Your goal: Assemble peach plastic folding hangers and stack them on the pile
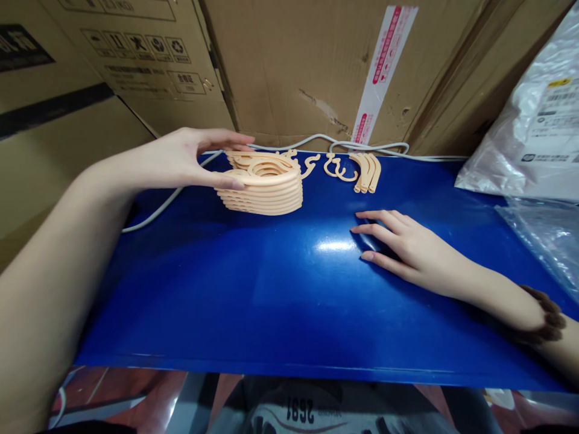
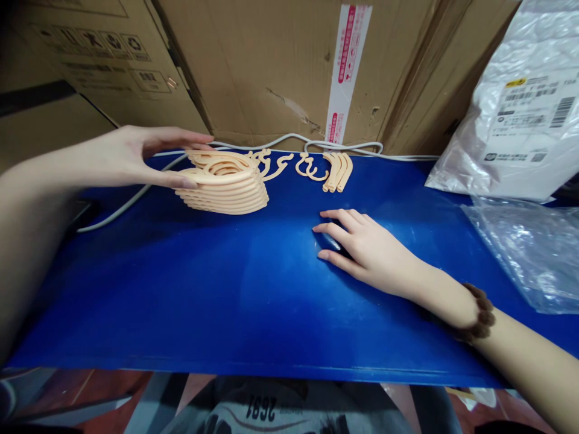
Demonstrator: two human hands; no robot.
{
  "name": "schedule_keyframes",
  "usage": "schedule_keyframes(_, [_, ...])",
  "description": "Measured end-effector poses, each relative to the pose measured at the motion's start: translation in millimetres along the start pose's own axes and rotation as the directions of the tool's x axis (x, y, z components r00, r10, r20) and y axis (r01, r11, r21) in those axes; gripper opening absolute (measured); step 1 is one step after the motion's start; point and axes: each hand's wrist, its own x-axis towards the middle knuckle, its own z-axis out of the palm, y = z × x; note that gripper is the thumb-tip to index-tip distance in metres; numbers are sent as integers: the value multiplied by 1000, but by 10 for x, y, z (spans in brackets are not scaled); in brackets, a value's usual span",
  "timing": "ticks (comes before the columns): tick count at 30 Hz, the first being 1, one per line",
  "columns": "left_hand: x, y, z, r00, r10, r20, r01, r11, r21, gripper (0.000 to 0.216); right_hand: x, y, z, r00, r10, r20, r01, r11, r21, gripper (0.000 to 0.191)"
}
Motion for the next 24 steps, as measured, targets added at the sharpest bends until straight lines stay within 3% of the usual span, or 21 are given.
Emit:
schedule_keyframes(7, [-13, 10, 4, 998, -65, 10, 65, 998, -25, 87, -17, 4, -9, 1000, 2, 8, -2, 1000, -4, 42])
schedule_keyframes(18, [-37, 230, -32, 971, -231, 61, 236, 969, -71, 82, -7, -1, 5, 1000, -1, 3, 1, 1000, -1, 42])
schedule_keyframes(24, [-35, 157, -34, 973, -219, 73, 224, 972, -67, 80, -5, 1, -2, 1000, -3, 5, 3, 1000, 1, 41])
